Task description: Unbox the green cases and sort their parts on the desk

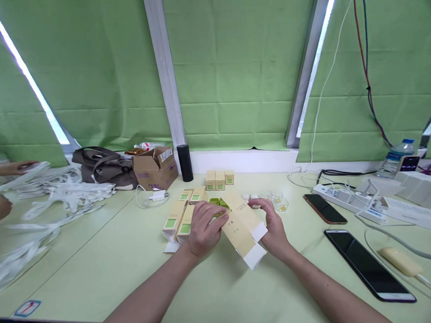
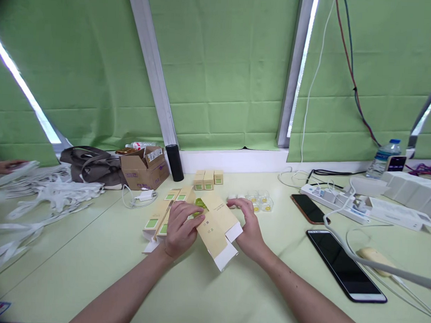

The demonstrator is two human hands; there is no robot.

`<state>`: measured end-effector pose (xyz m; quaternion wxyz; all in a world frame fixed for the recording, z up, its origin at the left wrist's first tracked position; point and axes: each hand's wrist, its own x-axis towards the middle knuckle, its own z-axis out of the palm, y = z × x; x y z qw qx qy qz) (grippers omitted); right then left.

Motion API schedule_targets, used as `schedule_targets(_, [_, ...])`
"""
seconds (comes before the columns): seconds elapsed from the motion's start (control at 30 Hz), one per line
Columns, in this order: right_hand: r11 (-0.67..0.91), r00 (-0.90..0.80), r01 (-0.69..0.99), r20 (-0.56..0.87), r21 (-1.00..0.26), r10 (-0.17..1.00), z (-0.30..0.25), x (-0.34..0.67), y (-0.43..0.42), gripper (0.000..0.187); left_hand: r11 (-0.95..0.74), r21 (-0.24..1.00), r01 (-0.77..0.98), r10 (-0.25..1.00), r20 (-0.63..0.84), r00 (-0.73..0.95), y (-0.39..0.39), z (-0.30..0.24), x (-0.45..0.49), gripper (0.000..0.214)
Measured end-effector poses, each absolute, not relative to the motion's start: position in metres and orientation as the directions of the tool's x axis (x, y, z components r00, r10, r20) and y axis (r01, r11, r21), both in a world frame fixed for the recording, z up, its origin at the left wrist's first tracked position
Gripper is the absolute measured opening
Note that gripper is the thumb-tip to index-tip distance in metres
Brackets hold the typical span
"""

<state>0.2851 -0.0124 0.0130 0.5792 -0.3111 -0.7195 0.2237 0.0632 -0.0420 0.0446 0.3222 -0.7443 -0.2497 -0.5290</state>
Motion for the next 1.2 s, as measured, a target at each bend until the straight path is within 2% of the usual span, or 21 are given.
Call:
schedule_targets(0.17, [0.754, -0.164, 0.205, 0.738, -0.624, 0.655, 0.015, 0.285, -0.015, 0.043, -0.661, -0.215, 0.719, 0.03, 0.95, 0.312, -0.044, 0.045, 0.064, 0.023])
schedule_targets(0.27, [0.783, -0.161, 0.196, 0.768, -0.59, 0.62, 0.018, 0.286, -0.016, 0.034, -0.69, -0.164, 0.705, 0.062, 0.957, 0.283, -0.044, 0.042, 0.066, 0.023])
schedule_targets(0.43, [0.808, -0.108, 0.154, 0.803, -0.569, 0.586, 0.024, 0.286, -0.018, 0.016, -0.8, 0.093, 0.593, 0.242, 0.954, 0.177, -0.046, 0.037, 0.075, 0.013])
schedule_targets(0.53, [0.753, -0.076, 0.115, 0.75, -0.648, 0.657, 0.025, 0.285, -0.02, 0.008, -0.786, 0.29, 0.547, 0.424, 0.896, 0.134, -0.049, 0.036, 0.078, 0.004])
schedule_targets(0.7, [0.574, -0.049, 0.058, 0.572, -0.817, 0.819, 0.024, 0.286, -0.023, 0.026, -0.717, 0.52, 0.464, 0.627, 0.773, 0.103, -0.05, 0.03, 0.079, 0.022])
schedule_targets(0.93, [0.365, -0.095, -0.087, 0.373, -0.927, 0.923, 0.023, 0.282, -0.016, 0.034, -0.496, 0.808, 0.317, 0.855, 0.519, 0.016, -0.043, 0.025, 0.083, 0.038])
schedule_targets(1.1, [0.317, -0.124, -0.224, 0.35, -0.921, 0.928, 0.021, 0.277, -0.015, 0.056, -0.369, 0.901, 0.227, 0.919, 0.391, -0.06, -0.039, 0.026, 0.083, 0.045])
schedule_targets(1.2, [0.33, -0.186, -0.23, 0.374, -0.916, 0.909, 0.018, 0.277, -0.013, 0.045, -0.336, 0.914, 0.227, 0.923, 0.367, -0.113, -0.036, 0.024, 0.082, 0.049])
